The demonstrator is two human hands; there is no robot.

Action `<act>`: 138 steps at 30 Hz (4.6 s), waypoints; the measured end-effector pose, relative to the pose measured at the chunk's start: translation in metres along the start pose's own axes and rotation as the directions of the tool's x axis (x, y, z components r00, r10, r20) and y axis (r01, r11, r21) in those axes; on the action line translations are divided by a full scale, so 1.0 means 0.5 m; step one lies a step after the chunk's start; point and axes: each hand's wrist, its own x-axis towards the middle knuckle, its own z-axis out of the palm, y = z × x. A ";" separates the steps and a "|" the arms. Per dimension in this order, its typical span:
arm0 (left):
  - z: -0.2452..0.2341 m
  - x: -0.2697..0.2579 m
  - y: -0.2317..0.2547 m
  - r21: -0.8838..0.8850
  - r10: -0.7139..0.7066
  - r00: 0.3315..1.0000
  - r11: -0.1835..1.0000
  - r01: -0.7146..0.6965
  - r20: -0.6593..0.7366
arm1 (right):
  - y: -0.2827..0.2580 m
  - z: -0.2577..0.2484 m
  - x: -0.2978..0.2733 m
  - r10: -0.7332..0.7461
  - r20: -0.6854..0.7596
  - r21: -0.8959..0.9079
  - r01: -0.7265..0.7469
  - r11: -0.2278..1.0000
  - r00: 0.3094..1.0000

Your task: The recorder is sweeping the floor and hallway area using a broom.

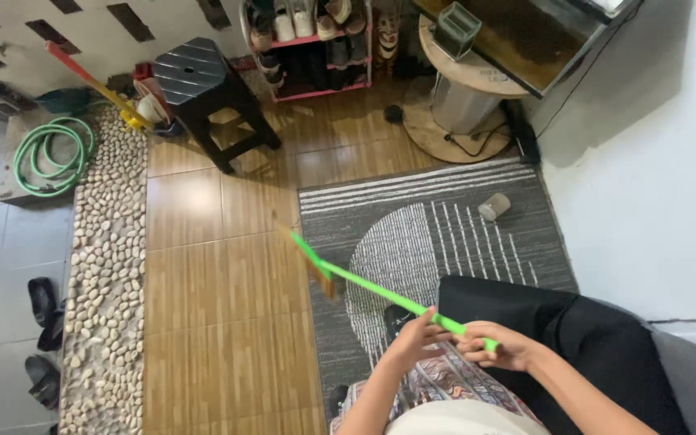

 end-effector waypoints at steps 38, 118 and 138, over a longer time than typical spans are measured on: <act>-0.018 0.193 -0.022 -0.419 0.155 0.929 0.859 -0.295 -0.337 | -0.032 0.038 0.090 -0.025 -0.003 -0.045 0.025 0.999 1.000; -0.571 0.344 0.602 -0.649 0.013 0.862 0.652 -0.391 -0.506 | -0.748 0.388 0.785 0.542 -0.180 -0.608 -0.526 0.595 0.821; -0.436 0.216 0.594 -0.351 0.156 0.355 0.051 -0.935 -0.922 | -0.919 0.418 0.827 0.479 -0.209 -0.850 -0.401 0.342 0.852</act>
